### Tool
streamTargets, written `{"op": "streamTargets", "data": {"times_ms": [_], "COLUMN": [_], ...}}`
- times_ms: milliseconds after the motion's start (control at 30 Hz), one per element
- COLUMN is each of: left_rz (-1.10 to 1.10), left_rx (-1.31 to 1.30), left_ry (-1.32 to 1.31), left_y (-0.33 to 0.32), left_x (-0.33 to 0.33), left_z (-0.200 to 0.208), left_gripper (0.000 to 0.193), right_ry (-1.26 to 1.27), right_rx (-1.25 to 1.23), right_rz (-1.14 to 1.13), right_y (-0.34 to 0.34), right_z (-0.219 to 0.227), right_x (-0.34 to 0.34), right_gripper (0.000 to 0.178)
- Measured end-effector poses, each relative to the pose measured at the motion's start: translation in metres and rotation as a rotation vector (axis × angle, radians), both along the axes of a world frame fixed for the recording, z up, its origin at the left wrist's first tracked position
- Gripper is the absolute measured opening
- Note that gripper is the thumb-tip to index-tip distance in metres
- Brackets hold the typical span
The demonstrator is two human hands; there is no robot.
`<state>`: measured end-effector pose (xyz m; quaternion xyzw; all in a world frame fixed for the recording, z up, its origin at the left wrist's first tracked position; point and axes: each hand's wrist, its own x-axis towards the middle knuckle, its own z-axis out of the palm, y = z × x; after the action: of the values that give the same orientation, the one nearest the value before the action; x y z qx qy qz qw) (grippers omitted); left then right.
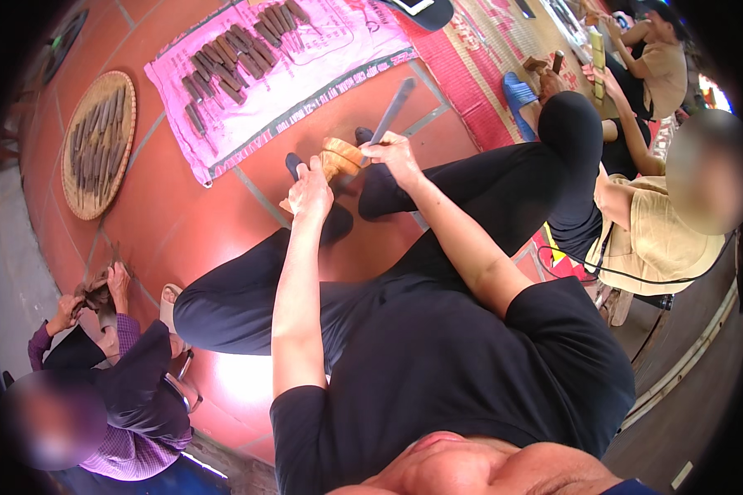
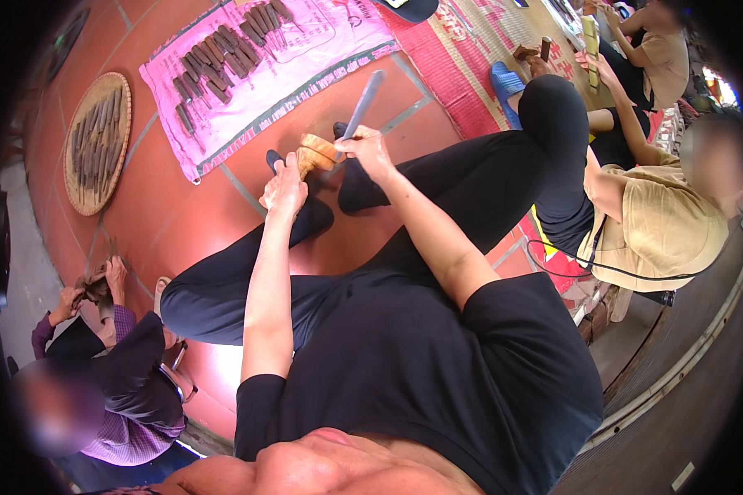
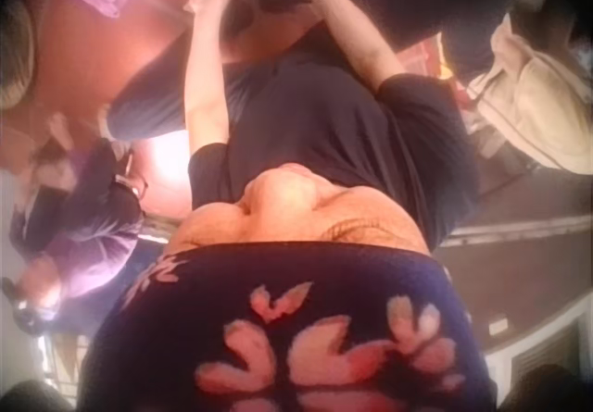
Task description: The person is sitting on the floor and carving a piece of wood using a knife. They hold the wood with their left hand and carefully shape it with the knife in their right hand.
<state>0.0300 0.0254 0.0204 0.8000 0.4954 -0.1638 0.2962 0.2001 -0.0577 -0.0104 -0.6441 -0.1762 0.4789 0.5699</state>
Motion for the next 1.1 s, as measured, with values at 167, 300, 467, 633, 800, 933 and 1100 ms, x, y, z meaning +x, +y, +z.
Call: {"op": "streamTargets", "data": {"times_ms": [167, 300, 467, 633, 800, 933, 1100], "left_rz": [-0.015, -0.049, -0.035, -0.036, -0.027, -0.013, 0.002], "left_rx": [0.014, 0.010, 0.000, -0.017, -0.090, -0.140, -0.187], "left_ry": [-0.034, -0.033, -0.036, -0.012, 0.028, 0.035, 0.040], "left_y": [0.003, 0.008, 0.011, 0.013, 0.021, 0.026, 0.029], "left_x": [0.002, 0.002, 0.002, 0.003, 0.008, 0.010, 0.014], "left_z": [-0.007, -0.013, -0.014, -0.011, -0.009, -0.009, 0.001], "left_gripper": [0.054, 0.050, 0.045, 0.047, 0.050, 0.051, 0.052], "right_ry": [0.044, 0.059, 0.080, 0.055, 0.153, 0.126, 0.006], "right_rx": [0.069, 0.107, 0.001, 0.119, 0.093, 0.106, 0.093], "right_rz": [0.016, 0.052, -0.058, 0.046, -0.058, -0.057, -0.020], "right_y": [0.002, 0.002, 0.002, 0.008, 0.006, 0.006, 0.008], "right_z": [0.002, 0.000, -0.004, 0.010, -0.006, -0.001, -0.006], "right_x": [-0.004, -0.008, 0.004, -0.012, 0.007, 0.006, -0.001], "right_gripper": [0.013, 0.013, 0.015, 0.017, 0.015, 0.013, 0.013]}}
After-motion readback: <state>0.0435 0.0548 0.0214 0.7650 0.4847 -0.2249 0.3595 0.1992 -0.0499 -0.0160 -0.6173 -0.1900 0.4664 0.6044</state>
